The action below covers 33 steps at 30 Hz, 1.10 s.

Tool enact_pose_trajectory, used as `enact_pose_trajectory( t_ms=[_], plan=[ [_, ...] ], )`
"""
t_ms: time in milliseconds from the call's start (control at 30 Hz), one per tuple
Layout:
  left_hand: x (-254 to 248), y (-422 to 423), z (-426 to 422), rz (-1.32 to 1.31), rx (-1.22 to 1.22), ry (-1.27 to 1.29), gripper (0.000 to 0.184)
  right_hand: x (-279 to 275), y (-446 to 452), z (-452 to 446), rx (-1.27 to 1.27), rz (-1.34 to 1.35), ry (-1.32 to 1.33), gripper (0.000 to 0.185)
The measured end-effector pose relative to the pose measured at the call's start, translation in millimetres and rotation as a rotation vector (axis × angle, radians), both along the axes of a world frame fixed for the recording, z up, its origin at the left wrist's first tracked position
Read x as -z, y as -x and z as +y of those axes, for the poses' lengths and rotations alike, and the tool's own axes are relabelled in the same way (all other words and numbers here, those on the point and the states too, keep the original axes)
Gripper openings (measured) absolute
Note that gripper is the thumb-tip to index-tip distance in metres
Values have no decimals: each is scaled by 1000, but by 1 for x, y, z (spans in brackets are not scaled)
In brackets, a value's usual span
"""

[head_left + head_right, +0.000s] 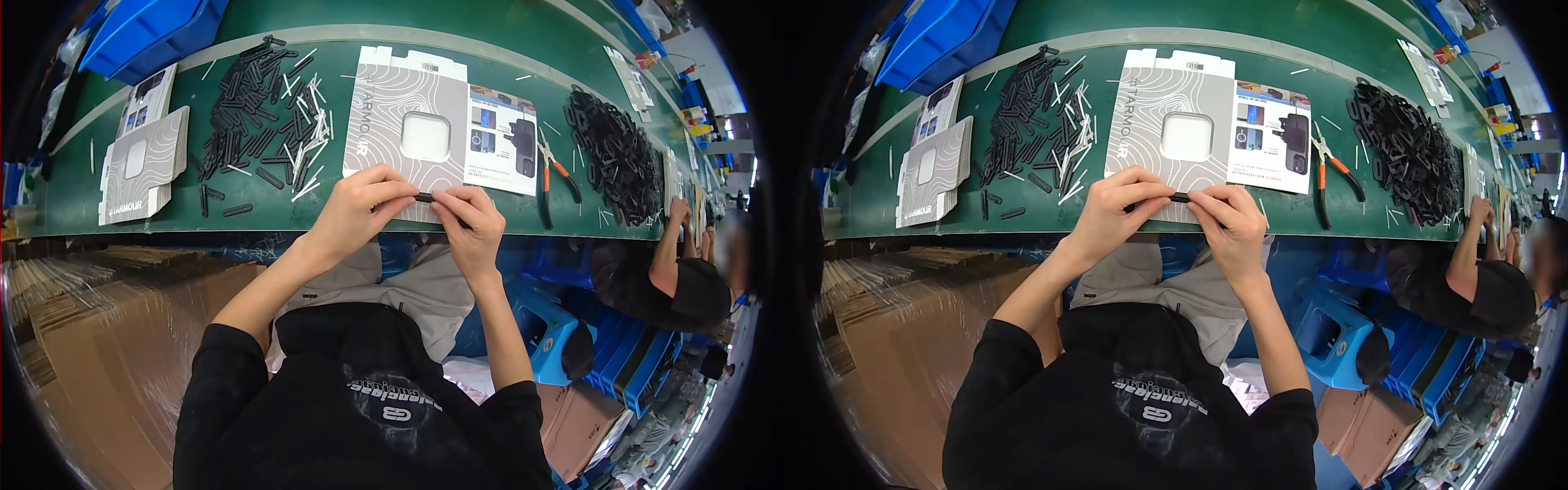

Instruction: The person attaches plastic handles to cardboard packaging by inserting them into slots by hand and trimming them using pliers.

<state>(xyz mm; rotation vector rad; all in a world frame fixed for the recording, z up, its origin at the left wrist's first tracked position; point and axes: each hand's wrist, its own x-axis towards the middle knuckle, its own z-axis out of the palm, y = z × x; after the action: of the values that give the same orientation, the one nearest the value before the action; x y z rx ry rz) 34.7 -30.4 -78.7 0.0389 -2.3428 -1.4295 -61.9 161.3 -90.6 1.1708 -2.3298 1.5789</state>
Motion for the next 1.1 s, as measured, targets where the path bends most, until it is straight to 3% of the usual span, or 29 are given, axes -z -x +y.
enact_pose_trajectory(
  t_ms=[133, 433, 667, 800, 967, 1100],
  plan=[
    [-1, 1, 1, -62, -21, -11, 12, -3, -2, -3, 59, -40, -70, 21],
    [5, 2, 1, -61, -1, 76, 18, -2, 10, -2, -24, 158, -117, 22],
    [10, -5, 1, -81, -10, 139, 18, -5, 10, -1, -84, 69, -230, 23],
    [-2, 12, -1, -26, -61, 165, 18, -17, 29, -3, -77, 151, -259, 22],
    [6, -4, -2, -24, -34, -4, 24, -4, 10, 3, -36, -119, -269, 21],
    [7, 4, 7, 6, -116, 115, 19, -9, 20, 2, -76, -5, -226, 22]
  ],
)
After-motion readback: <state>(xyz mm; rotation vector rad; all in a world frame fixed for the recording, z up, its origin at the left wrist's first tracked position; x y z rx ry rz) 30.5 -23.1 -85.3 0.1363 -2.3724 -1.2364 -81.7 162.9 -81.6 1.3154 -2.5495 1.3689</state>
